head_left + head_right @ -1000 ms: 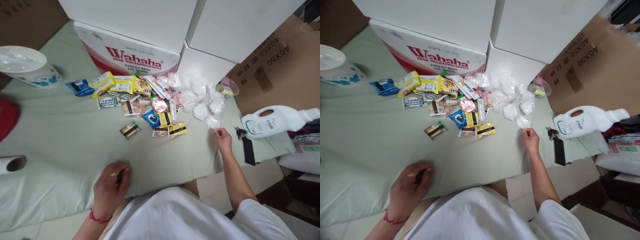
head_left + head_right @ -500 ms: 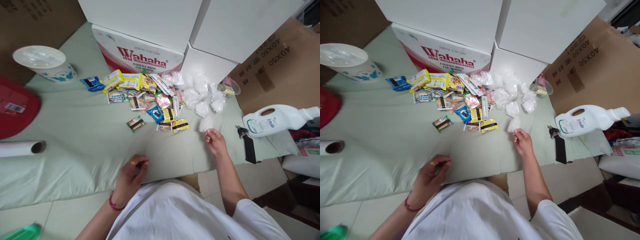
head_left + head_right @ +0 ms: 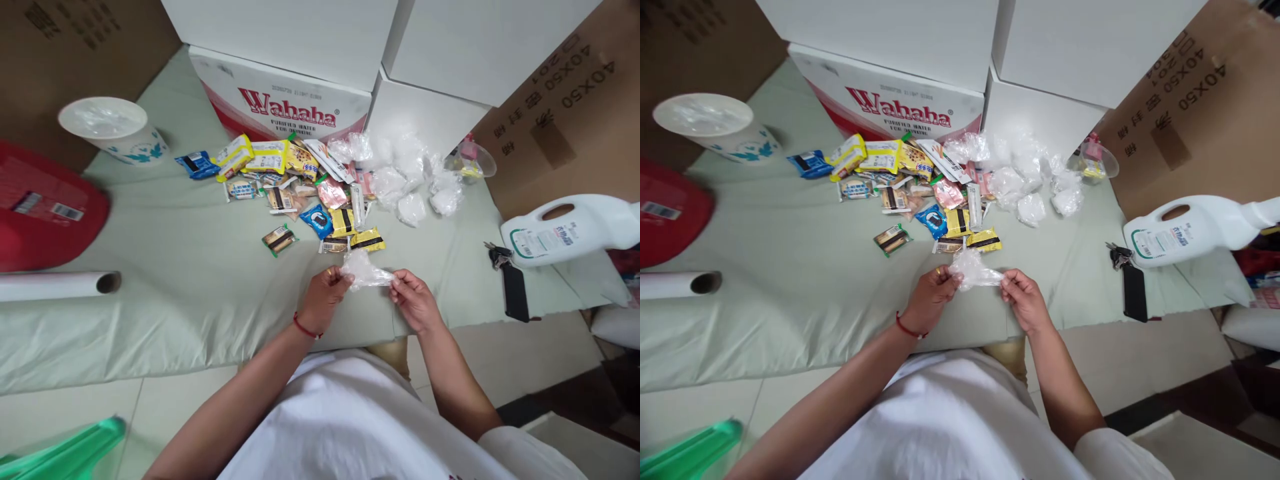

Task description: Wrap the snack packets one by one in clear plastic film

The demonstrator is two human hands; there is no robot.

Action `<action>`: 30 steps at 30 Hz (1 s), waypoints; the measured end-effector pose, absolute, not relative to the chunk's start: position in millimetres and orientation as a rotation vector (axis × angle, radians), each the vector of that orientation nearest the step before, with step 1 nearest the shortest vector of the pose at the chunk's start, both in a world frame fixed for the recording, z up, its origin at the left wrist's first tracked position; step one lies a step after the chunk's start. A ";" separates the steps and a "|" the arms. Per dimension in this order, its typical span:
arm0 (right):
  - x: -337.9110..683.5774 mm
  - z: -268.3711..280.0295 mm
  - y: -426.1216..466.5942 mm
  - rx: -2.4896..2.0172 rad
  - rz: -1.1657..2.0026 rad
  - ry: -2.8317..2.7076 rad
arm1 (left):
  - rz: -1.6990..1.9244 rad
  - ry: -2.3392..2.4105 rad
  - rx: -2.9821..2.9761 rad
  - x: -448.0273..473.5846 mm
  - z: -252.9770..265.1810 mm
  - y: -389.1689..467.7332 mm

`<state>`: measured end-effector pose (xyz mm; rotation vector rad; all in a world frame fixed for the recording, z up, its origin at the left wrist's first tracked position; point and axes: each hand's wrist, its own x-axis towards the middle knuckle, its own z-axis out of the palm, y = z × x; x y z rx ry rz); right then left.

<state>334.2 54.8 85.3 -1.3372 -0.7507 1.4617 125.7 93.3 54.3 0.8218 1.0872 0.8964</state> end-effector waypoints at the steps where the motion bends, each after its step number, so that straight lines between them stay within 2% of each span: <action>1: 336.2 84.7 54.3 -1.326 1.477 -0.722 | 0.893 1.070 0.787 123.8 53.2 91.2; 11: 332.4 86.0 54.1 -1.108 1.621 -0.500 | 0.803 0.855 0.987 129.6 54.7 85.5; 14: 335.5 86.2 50.3 -1.100 1.666 -0.492 | 0.788 0.915 1.004 131.1 58.4 87.3; 21: 374.5 83.6 39.7 -1.121 1.381 -0.517 | 0.848 1.042 0.737 121.8 65.1 92.7; 26: 397.9 79.8 28.7 -1.166 1.263 -0.529 | 0.819 0.818 0.770 144.8 106.0 138.9; 30: 395.2 83.1 21.5 -1.188 1.249 -0.464 | 0.947 0.808 0.672 165.5 143.2 194.3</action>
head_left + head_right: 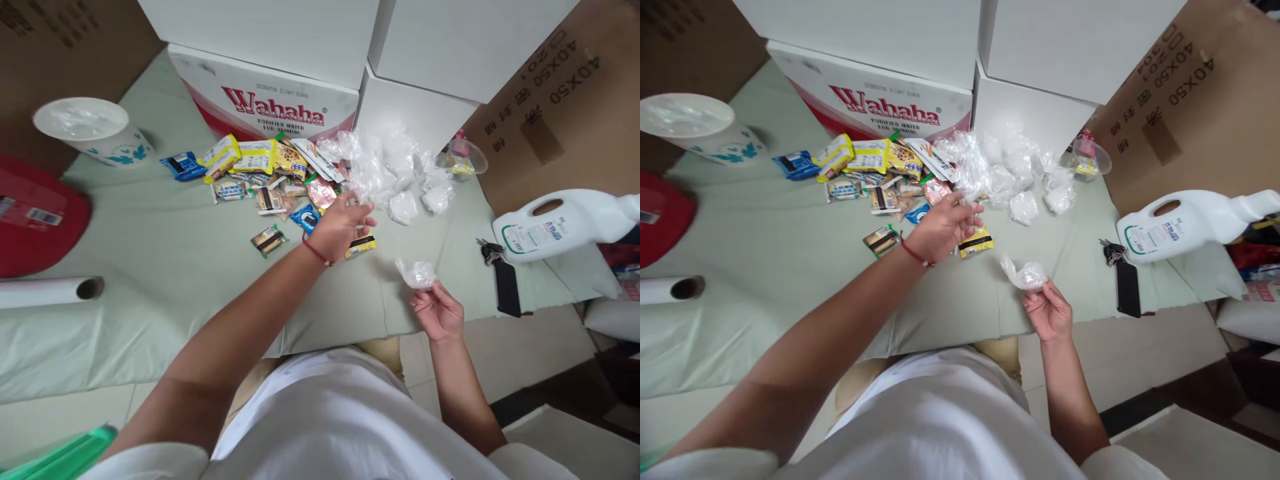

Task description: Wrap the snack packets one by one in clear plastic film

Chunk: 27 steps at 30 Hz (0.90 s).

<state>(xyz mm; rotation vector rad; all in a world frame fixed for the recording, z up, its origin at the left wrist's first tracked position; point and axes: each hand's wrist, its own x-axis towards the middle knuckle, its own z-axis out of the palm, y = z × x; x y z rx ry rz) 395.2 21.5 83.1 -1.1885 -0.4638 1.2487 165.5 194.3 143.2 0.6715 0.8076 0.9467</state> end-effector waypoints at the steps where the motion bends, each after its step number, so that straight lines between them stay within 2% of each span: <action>1: 393.4 84.1 19.4 -1.192 1.230 -0.466 | 0.946 0.845 0.669 166.8 146.1 200.3; 5: 384.6 86.7 10.5 -1.256 1.179 -0.618 | 0.803 0.940 0.800 160.4 126.1 174.6; 12: 360.0 94.6 22.9 -1.256 1.329 -0.855 | 0.638 0.897 0.754 139.7 77.0 89.9; 19: 331.5 70.8 36.0 -1.426 1.483 -0.705 | 0.963 1.092 0.558 100.5 72.0 91.5; 21: 323.9 66.0 32.0 -1.555 1.288 -0.859 | 0.977 1.117 0.582 91.7 73.3 90.3; 25: 316.3 74.4 30.9 -1.599 0.637 -1.453 | 0.944 1.069 0.634 84.5 74.9 83.7; 27: 314.3 82.4 36.9 -1.527 0.542 -1.711 | 0.885 1.003 0.659 83.4 75.3 80.7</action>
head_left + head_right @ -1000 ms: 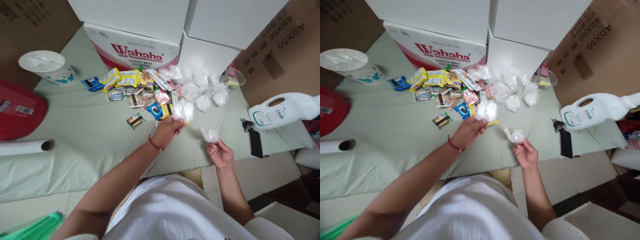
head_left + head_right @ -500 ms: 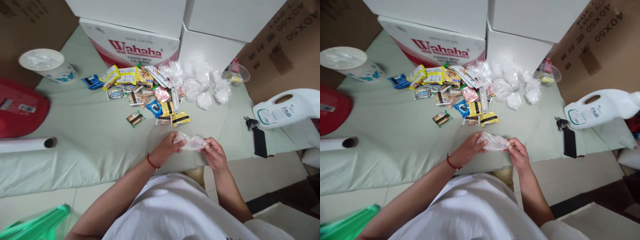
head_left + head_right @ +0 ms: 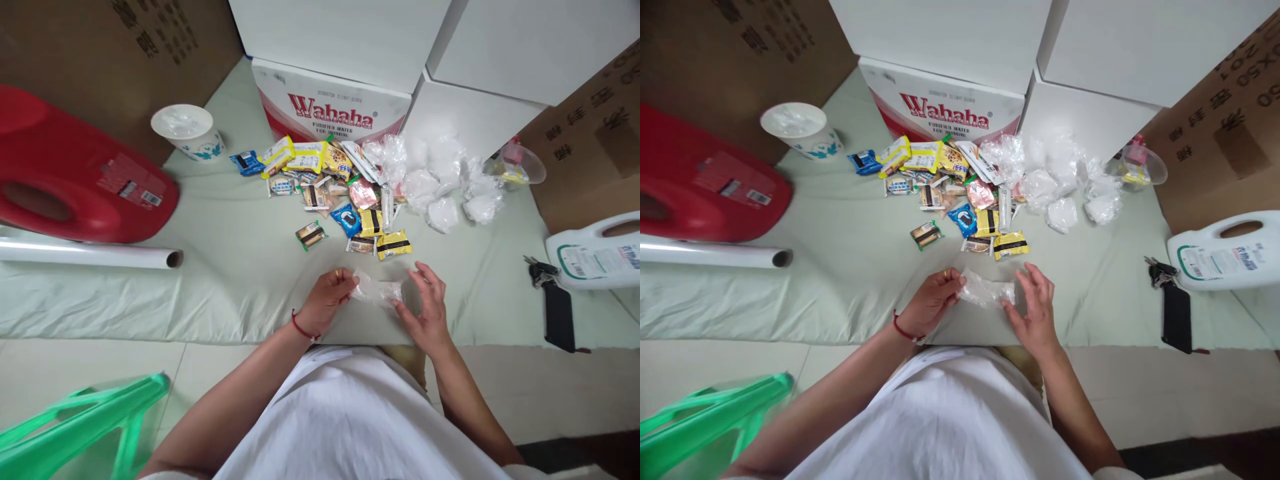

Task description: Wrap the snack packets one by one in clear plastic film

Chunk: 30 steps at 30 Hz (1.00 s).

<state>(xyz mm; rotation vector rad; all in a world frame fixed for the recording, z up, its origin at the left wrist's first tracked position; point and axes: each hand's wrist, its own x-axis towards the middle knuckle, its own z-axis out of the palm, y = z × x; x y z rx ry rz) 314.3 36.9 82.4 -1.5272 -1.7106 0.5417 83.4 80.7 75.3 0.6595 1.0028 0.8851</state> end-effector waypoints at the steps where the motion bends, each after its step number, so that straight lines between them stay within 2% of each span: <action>1: 313.1 85.7 40.9 -1.480 0.577 -1.802 | 0.850 0.970 0.673 82.6 75.5 79.6; 4: 308.2 89.4 51.6 -1.401 0.834 -1.816 | 0.786 0.919 0.713 76.4 75.1 77.4; 9: 299.0 80.1 57.9 -1.519 1.203 -1.099 | 0.831 0.961 0.695 54.3 70.2 75.8; 14: 291.3 77.8 57.5 -1.527 1.457 -0.790 | 0.883 1.041 0.732 37.6 59.3 76.8; 20: 295.9 85.1 56.0 -1.558 1.437 -0.695 | 1.067 1.124 1.023 28.1 61.2 77.4; 30: 305.8 73.1 56.2 -1.559 1.412 -0.631 | 1.156 0.758 1.134 12.1 54.3 67.3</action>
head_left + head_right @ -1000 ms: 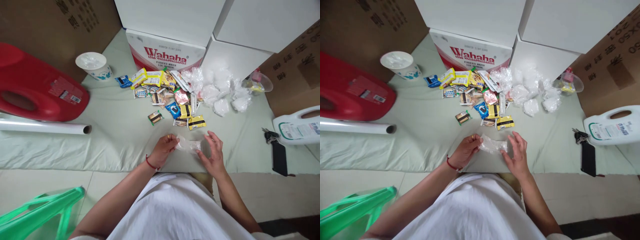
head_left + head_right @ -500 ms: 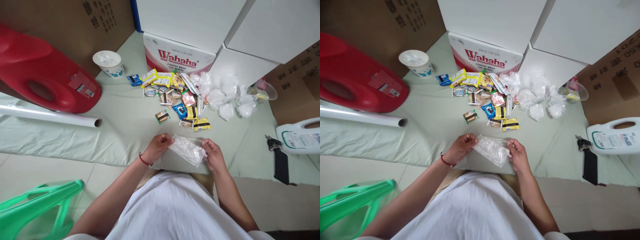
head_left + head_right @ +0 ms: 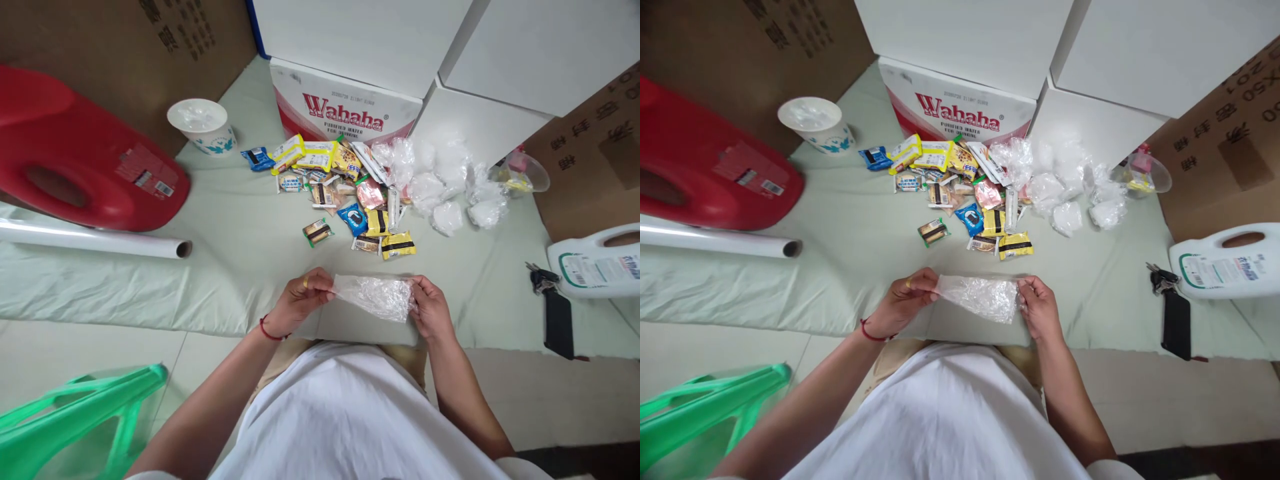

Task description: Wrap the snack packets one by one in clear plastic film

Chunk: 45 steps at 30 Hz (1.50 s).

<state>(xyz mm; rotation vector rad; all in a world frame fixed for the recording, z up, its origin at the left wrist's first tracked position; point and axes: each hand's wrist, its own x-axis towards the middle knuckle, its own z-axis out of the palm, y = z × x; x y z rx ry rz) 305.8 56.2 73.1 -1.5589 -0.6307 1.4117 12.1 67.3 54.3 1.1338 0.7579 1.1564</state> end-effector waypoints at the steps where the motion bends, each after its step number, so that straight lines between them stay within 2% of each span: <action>1: 306.6 73.7 57.6 -1.558 1.387 -0.626 | 1.171 0.750 1.138 10.1 52.6 67.1; 5: 312.5 78.3 64.6 -1.546 1.288 -0.598 | 1.191 0.845 1.162 3.2 53.4 66.7; 10: 313.7 78.4 68.1 -1.533 1.243 -0.625 | 0.903 1.227 1.105 17.9 54.5 70.5; 14: 309.3 75.2 67.2 -1.512 1.227 -0.618 | 0.718 1.549 1.435 45.6 55.3 79.4; 17: 310.6 73.8 66.3 -1.512 1.201 -0.601 | 0.536 1.534 1.691 62.8 60.8 80.7; 20: 315.3 71.8 65.2 -1.520 1.166 -0.575 | 0.449 1.474 1.690 75.2 65.3 76.1; 28: 317.8 66.4 62.0 -1.548 1.150 -0.613 | 0.636 1.363 1.052 87.7 56.9 77.6; 35: 329.0 63.8 65.5 -1.550 1.124 -0.609 | 0.580 1.169 0.942 35.9 65.5 78.1; 45: 323.0 54.6 71.3 -1.602 1.191 -0.773 | 0.532 1.360 1.050 -43.6 73.9 68.9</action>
